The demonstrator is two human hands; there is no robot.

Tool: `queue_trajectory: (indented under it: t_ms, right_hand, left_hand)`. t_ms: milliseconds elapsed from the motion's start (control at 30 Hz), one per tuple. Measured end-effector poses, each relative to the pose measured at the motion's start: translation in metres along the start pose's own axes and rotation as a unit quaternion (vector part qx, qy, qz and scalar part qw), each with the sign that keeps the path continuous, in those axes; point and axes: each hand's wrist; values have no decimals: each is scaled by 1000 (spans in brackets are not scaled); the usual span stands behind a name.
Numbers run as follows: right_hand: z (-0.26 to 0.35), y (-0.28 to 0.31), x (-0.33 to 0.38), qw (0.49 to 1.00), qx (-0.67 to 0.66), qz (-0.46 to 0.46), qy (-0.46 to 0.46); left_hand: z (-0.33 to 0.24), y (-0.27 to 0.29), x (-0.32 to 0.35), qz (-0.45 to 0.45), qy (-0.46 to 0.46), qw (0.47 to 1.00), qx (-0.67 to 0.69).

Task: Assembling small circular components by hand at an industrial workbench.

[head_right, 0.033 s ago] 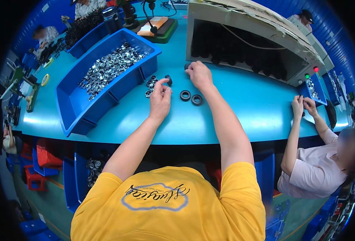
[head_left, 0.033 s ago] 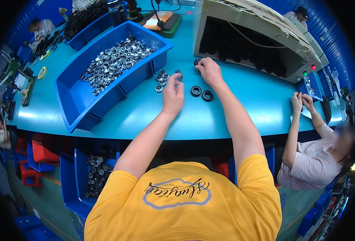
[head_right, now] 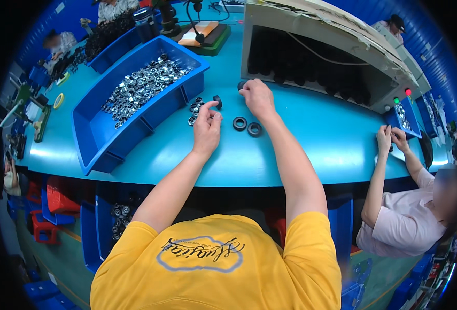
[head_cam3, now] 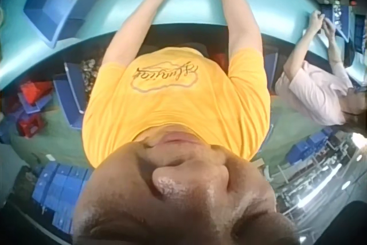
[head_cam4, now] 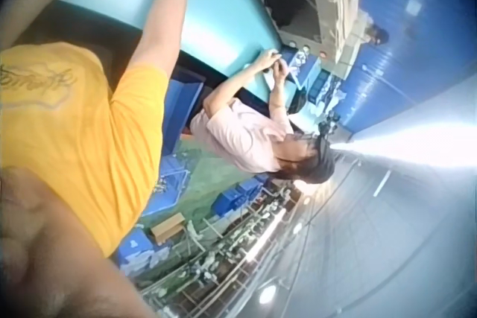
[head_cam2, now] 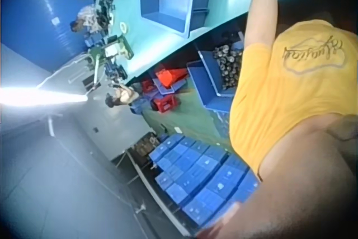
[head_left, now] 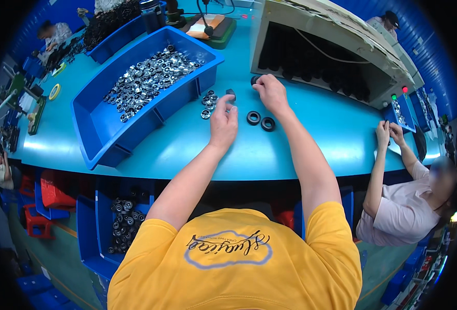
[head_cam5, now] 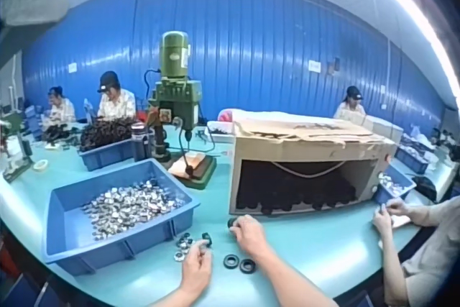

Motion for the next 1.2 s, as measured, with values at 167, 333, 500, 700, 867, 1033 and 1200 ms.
queue_trajectory:
  t_ms: [167, 333, 500, 700, 867, 1033, 1200]
  right_hand:
    - [69, 5, 21, 957, -283, 32, -50]
    - [94, -7, 33, 835, -521, 147, -94]
    - [100, -27, 31, 806, -546, 197, -117]
    - [61, -27, -26, 984, -162, 67, 21]
    - [10, -84, -109, 980, -104, 111, 129]
    - [35, -119, -156, 966, -145, 205, 67]
    - [15, -144, -185, 960, -31, 272, 56]
  left_hand:
    - [-13, 12, -4, -87, -65, 990, 92]
    - [-31, 41, -1, -94, -96, 991, -12]
    - [-31, 71, -5, -68, -110, 987, -101]
    - [2, 87, -20, -131, -104, 979, -115]
    - [7, 81, -26, -133, -183, 959, -171]
    - [24, 84, -34, -126, -178, 943, -251]
    - [20, 81, -35, -90, -152, 953, -248]
Point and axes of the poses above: each hand's wrist, its own x-axis away from the middle knuckle, its own y-axis out of the back of the hand, z = x × y, and after that the axes turned 11 degrees about -x, right-handed
